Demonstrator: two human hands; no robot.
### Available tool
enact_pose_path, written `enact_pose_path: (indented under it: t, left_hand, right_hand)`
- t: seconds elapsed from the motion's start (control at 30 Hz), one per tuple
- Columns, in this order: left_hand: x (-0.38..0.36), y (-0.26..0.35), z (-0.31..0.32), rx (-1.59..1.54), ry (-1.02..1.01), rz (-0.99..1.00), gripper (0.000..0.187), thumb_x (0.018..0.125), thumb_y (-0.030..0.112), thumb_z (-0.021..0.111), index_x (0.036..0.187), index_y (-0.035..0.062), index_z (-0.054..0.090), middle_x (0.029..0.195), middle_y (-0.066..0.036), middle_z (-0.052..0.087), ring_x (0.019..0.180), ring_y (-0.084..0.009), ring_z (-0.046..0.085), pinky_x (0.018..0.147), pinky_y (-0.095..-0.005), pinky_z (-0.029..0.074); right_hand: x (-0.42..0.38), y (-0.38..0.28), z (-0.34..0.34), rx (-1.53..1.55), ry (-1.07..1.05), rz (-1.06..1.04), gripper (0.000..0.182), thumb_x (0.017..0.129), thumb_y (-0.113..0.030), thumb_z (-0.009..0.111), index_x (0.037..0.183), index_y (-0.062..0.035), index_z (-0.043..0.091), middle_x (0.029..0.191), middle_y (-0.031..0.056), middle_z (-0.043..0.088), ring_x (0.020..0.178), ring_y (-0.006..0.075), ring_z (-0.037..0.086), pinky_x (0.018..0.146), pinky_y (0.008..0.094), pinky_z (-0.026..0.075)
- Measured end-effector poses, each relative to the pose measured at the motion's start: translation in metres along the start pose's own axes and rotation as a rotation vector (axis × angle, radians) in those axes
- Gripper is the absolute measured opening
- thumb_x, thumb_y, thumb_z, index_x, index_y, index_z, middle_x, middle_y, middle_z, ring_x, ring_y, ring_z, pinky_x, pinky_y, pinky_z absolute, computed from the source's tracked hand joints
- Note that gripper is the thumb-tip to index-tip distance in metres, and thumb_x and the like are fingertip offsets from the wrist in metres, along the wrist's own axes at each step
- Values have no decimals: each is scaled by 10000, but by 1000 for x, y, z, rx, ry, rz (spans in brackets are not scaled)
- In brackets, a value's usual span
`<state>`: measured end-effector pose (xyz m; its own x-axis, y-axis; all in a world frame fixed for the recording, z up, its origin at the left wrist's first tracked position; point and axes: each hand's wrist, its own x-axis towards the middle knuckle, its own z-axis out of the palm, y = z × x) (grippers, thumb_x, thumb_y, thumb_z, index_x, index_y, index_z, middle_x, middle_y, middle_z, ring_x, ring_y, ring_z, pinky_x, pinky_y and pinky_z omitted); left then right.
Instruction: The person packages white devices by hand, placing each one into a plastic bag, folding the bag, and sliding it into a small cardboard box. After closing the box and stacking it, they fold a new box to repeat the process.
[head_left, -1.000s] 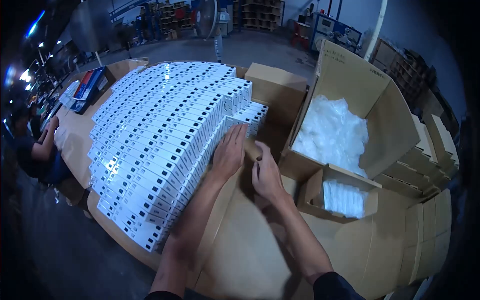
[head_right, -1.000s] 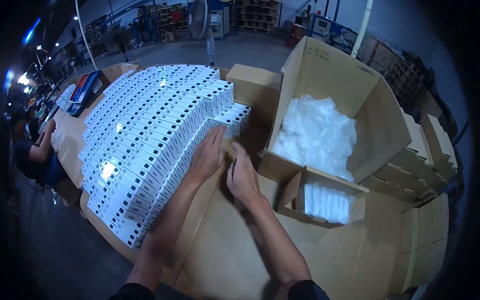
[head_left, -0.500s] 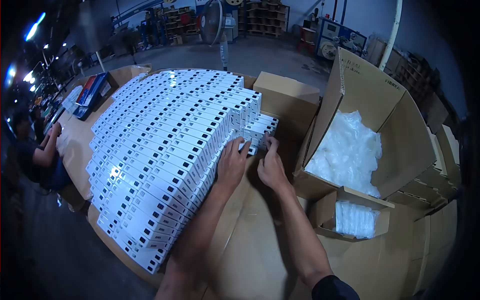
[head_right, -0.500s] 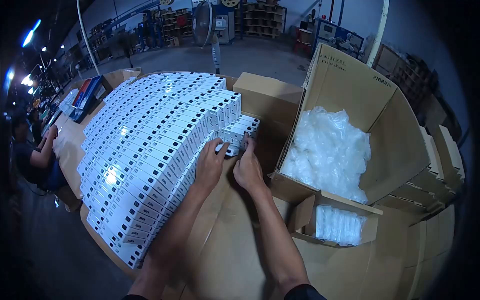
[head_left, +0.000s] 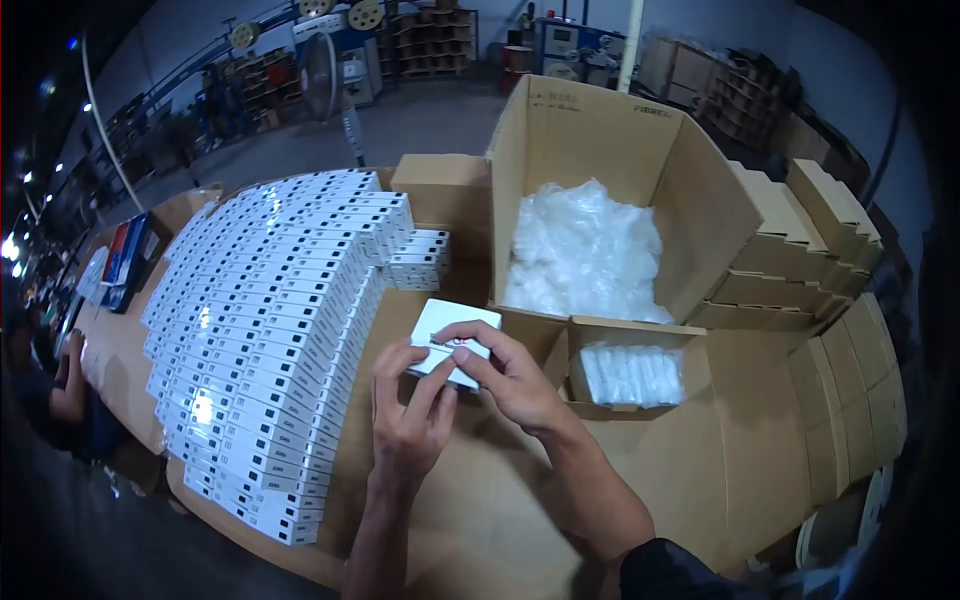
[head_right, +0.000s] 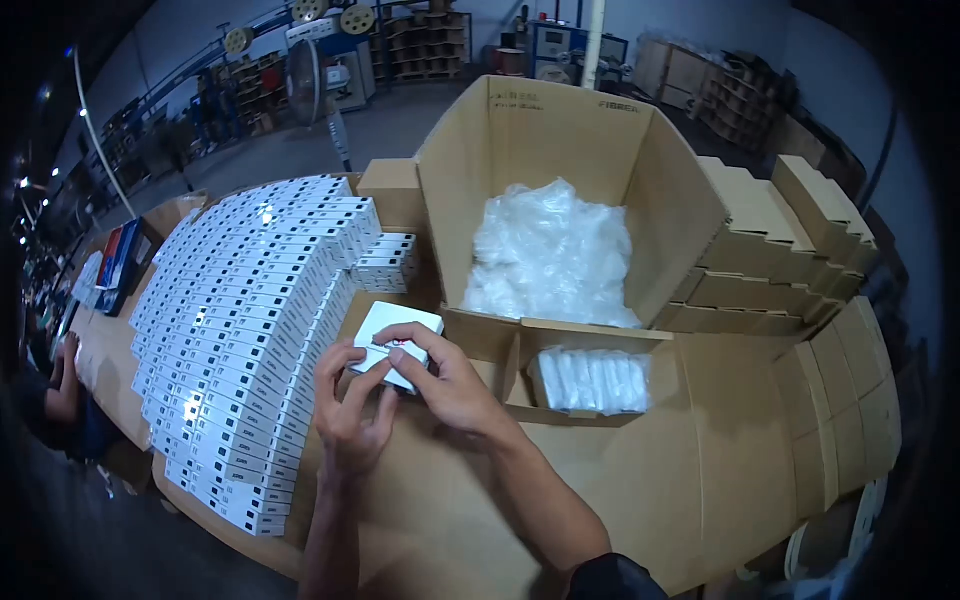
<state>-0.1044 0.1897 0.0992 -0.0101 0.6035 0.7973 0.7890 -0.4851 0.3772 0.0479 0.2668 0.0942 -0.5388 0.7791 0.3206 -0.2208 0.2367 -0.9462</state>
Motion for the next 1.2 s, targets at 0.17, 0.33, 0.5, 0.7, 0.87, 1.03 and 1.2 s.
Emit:
enact_pose_path:
  t: [0.17,0.33,0.5,0.7,0.87,1.03,1.2]
  left_hand:
    - [48,37,18,-361,-69,-76,285,822,-58,681,1103,-14,686,1061,-174,653,923,-324,687,784,-377,589]
    - [136,13,121,-303,-384,49,141,873,-4,684,1013,-1,699,1054,-192,677,899,-338,687,748,-416,566]
    - [192,-37,257,28,-262,364,97,852,55,682,919,21,742,1055,-173,678,1112,-328,653,882,-467,569]
    - [213,-45,290,-44,-393,74,146,887,85,696,977,4,778,959,-222,735,944,-396,704,882,-443,549]
    - [221,-10,229,-302,-302,-176,249,999,162,608,1120,-18,731,1015,-249,734,948,-381,727,825,-419,544]
    - [218,-2,208,-377,-313,-34,305,1027,246,600,1156,0,727,963,-190,759,853,-208,718,803,-358,538]
    - [230,-6,206,-389,-304,-213,342,1046,295,583,1102,-12,725,822,-136,712,770,-167,659,734,-351,512]
  right_hand:
    - [-39,-74,-58,51,122,130,171,1065,-83,520,1066,-6,673,1072,61,644,944,126,653,716,285,624]
    - [-39,-112,-138,-817,392,-75,181,953,-46,600,1078,-56,731,1052,201,635,1012,358,668,897,427,511]
    - [-16,-116,-194,-968,529,-162,234,936,-51,606,1133,-45,733,1216,236,613,1134,414,631,1006,460,491]
    - [10,-101,-220,-953,584,-150,301,879,-98,673,1170,-60,736,1245,243,605,1157,422,628,1033,468,488]
    - [28,-93,-233,-1003,605,-205,413,838,-208,779,1222,-65,733,1319,249,597,1193,415,617,1048,464,487]
    - [68,-95,-237,-1069,612,-238,515,775,-330,868,1180,-33,750,1316,248,625,1172,405,629,1030,449,492]
    - [91,-76,-253,-1010,402,-164,361,776,-287,843,983,3,784,1031,258,711,1063,412,660,947,462,509]
